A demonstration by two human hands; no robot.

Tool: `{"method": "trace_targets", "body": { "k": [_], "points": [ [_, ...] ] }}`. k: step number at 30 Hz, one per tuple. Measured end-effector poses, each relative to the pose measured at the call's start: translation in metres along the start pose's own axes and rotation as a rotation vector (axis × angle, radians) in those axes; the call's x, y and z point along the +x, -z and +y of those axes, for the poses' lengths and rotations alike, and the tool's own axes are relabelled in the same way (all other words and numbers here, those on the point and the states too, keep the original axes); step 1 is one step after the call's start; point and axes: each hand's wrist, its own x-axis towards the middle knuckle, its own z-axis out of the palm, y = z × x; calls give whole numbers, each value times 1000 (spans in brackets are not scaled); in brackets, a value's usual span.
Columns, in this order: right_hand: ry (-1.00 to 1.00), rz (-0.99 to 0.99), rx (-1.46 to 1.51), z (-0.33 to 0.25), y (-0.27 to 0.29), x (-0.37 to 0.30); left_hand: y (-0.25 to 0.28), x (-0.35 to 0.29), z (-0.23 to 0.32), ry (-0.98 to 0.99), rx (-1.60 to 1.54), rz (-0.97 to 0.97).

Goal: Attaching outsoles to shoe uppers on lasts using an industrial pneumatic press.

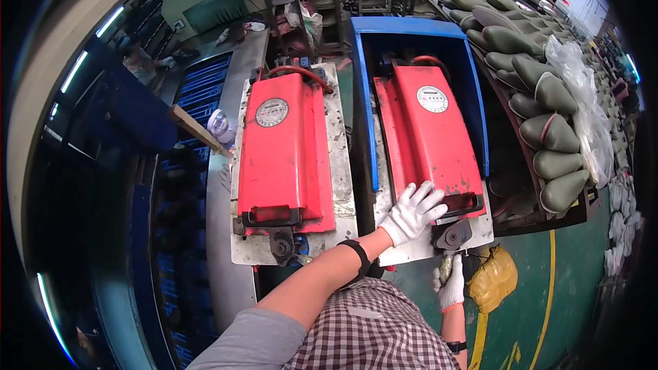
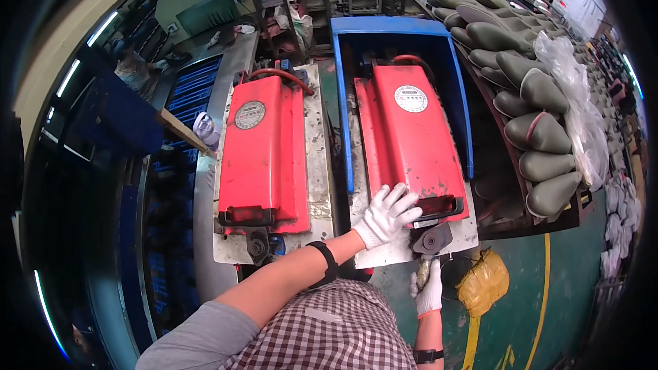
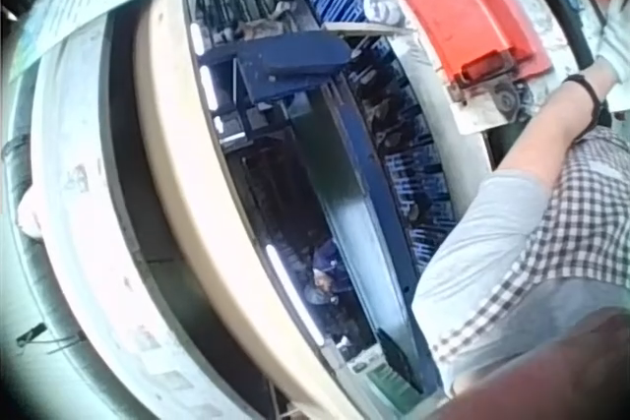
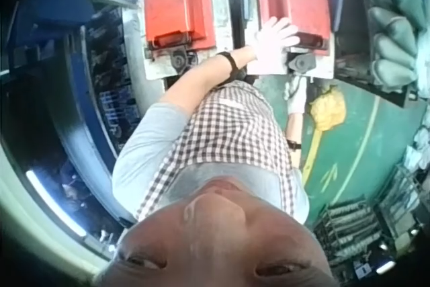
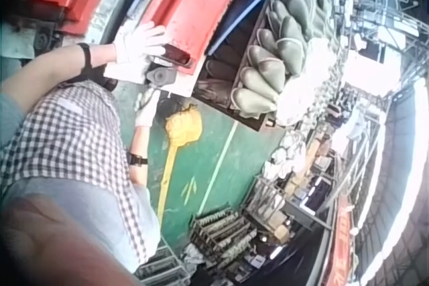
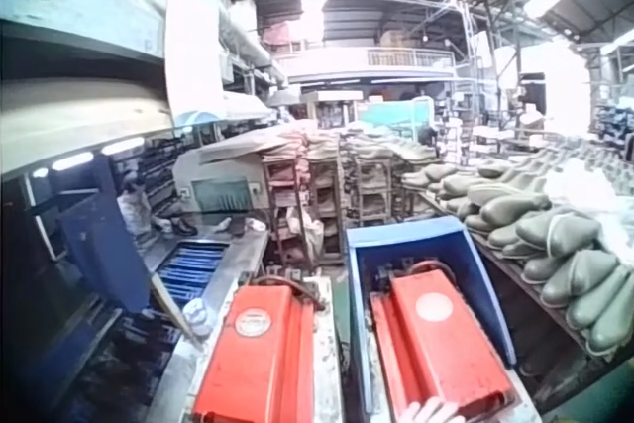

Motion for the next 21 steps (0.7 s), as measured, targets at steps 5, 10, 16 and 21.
{"method": "trace_targets", "body": {
  "k": [5, 10, 16, 21],
  "points": [
    [69, 160, 84, -11, 42, 45, -1, -4, -4, 11, -8, -32],
    [817, 415, -33, -53, 54, 123, -4, 3, 5, 11, -40, 13],
    [1021, 654, -573, -70, 28, 115, 3, -7, 4, 58, -9, -19],
    [1230, 595, -940, -72, 11, 92, 55, 10, 18, 175, -187, -223]
  ]
}}
